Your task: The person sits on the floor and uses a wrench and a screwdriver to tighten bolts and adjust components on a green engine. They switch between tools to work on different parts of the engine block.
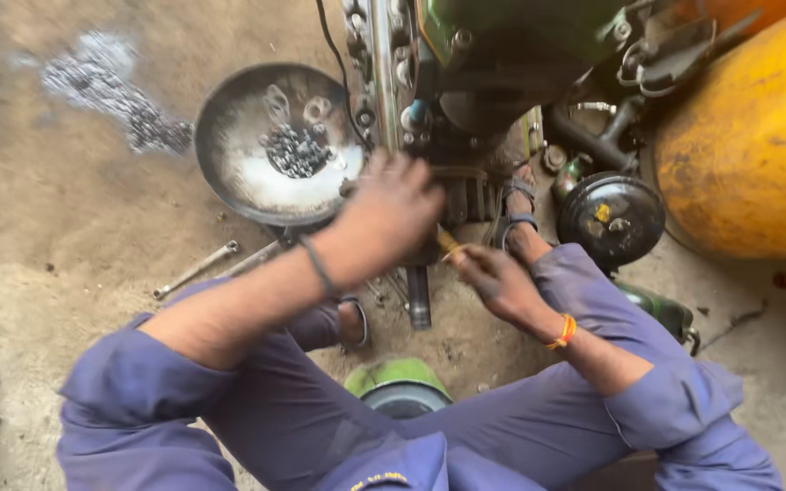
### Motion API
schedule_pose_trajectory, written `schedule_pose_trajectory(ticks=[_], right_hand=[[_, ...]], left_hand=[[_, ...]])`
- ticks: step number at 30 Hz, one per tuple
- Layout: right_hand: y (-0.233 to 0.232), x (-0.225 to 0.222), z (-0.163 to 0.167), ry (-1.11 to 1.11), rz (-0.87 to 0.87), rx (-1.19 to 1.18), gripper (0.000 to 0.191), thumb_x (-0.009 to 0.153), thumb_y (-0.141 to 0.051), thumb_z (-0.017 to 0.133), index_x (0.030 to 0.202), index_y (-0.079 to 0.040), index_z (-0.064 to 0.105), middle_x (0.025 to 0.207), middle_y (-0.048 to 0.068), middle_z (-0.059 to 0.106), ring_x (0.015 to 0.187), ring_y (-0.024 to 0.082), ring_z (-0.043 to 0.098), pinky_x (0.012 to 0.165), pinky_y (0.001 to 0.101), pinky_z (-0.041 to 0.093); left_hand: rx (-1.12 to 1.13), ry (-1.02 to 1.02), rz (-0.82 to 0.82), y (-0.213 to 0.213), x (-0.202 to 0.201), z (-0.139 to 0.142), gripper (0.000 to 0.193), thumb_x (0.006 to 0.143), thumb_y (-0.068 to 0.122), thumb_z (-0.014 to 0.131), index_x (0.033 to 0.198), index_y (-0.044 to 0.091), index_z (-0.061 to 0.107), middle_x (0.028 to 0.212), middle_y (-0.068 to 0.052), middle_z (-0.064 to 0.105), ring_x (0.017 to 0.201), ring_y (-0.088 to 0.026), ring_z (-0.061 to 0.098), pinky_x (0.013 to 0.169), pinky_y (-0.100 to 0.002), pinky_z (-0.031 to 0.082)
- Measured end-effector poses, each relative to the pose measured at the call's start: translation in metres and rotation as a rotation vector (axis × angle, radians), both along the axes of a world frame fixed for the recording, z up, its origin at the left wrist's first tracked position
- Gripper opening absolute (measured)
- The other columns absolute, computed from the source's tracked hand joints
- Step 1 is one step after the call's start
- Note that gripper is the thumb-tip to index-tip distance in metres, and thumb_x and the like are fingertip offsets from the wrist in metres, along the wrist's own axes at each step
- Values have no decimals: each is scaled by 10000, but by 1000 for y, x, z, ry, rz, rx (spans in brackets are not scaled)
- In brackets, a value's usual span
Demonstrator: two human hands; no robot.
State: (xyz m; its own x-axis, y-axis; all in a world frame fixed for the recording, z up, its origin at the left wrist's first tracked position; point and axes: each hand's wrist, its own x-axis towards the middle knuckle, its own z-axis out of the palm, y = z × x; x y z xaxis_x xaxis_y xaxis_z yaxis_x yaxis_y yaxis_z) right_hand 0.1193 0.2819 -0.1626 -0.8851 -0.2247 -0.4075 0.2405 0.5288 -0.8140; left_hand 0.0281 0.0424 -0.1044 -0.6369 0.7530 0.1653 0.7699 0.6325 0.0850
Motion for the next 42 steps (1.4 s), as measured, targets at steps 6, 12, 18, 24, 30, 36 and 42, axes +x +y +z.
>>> schedule_pose_trajectory(ticks=[6,12,18,24,30,36,42], right_hand=[[1,-6,-8,368,-229,-147,227,1126,-172,475,1159,-24,644,746,-7,481,676,59,467,620,248,409],[-18,-44,3,652,80,391,147,1085,-164,562,1078,-88,688,722,115,642,606,262,612,552,356,436],[-18,-53,10,529,-70,340,175,1081,-163,534,1103,-26,641,645,207,577,560,363,623,553,467,445],[-12,-71,13,498,48,523,195,1025,-195,582,1115,-45,668,689,225,648,622,422,659,556,517,489],[-22,-76,3,505,64,621,225,1066,-243,578,1118,-42,666,755,286,653,727,522,629,631,603,495],[-14,-77,8,549,95,628,271,1065,-287,529,1137,-48,636,724,282,643,695,489,652,643,580,518],[-33,-66,9,479,119,656,213,1043,-243,556,1056,-45,632,655,229,660,603,474,653,551,595,482]], left_hand=[[176,-214,133,-33,-34,12,298,907,314,702,1058,59,676,1045,-160,646,1047,-359,626,863,-493,478],[105,-347,111,-41,-30,10,301,925,334,685,1044,58,670,970,-158,681,940,-366,676,787,-505,521],[36,-406,136,-57,-27,4,299,939,341,667,1035,58,670,974,-152,692,929,-359,691,781,-499,537],[20,-388,141,-57,-26,-2,310,911,349,673,1025,60,667,944,-160,693,880,-368,697,760,-502,542],[-6,-433,151,-58,-26,-5,297,939,345,661,1043,67,659,952,-155,708,892,-375,705,771,-501,548],[-23,-458,163,-56,-26,-8,321,942,355,654,1046,51,655,945,-178,709,880,-388,707,767,-510,555],[-74,-508,185,-55,-28,-11,338,941,355,657,1072,44,656,953,-195,707,881,-391,709,764,-500,569]])
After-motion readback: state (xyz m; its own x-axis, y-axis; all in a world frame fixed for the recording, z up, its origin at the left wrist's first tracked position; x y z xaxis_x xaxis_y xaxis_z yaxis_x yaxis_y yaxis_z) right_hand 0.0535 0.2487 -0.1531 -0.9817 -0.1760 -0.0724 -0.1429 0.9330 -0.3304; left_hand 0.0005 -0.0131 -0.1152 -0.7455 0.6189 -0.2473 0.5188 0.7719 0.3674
